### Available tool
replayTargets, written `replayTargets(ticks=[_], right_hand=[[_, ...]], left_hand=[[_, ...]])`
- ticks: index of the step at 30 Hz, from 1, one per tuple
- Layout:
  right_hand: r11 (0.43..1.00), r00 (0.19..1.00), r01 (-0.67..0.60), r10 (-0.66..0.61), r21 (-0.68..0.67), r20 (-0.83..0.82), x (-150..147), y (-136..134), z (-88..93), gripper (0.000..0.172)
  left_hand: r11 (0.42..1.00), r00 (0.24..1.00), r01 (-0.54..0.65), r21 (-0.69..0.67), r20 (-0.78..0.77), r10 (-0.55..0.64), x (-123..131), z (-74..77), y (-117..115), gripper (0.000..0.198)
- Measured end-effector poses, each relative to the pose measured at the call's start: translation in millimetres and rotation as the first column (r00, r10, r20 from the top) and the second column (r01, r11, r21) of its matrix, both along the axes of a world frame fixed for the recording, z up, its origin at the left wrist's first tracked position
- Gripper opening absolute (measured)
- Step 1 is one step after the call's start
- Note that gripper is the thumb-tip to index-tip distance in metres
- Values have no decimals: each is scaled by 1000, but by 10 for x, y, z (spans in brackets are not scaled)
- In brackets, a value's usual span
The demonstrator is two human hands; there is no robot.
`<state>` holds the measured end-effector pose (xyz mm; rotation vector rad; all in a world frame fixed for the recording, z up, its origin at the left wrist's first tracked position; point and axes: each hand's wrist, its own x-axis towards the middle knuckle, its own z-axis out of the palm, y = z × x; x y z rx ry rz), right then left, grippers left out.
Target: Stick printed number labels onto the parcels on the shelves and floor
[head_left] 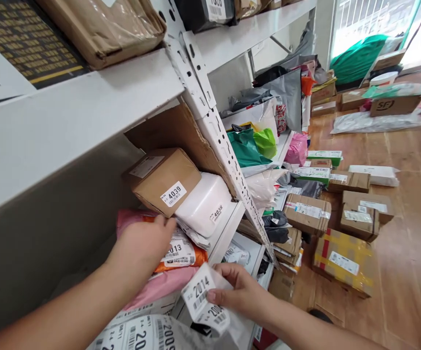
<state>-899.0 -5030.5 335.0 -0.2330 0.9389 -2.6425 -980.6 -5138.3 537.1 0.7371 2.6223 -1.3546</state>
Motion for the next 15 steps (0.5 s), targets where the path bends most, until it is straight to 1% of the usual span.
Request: replayTargets(ticks=[1,3,4,7,8,9,12,13,15], right_hand=[[1000,1000,-1,1,-16,-22,-7,70,-50,39],[998,999,3,-5,-57,-35,-32,184,-148,45],[997,999,14,-17,-72,-33,-47,223,-194,46],[993,998,44,-48,-112,-35,-94,246,-284,38],[990,998,46,-51,-132,-35,-109,227,-291,35],[987,998,46,-52,-151,-34,-123,200,-286,34],[981,998,55,-58,-185,-7,-154,109,-217,42],[979,998,71,-69,-192,16,-161,86,-187,46],[974,993,104,-91,-200,71,-178,60,-134,53]], left_hand=[[998,997,69,-12,48,-68,-30,-19,42,38],[981,971,192,-17,152,-187,-90,-58,91,51],[972,956,236,-19,185,-229,-111,-77,97,57],[950,929,310,-39,224,-294,-113,-149,70,70],[944,920,328,-37,241,-310,-95,-179,58,68],[939,911,342,-24,255,-325,-73,-210,47,61],[932,889,358,59,282,-360,-22,-285,14,22],[929,880,359,93,296,-370,-19,-296,-6,17],[919,856,355,170,337,-392,-33,-294,-63,16]])
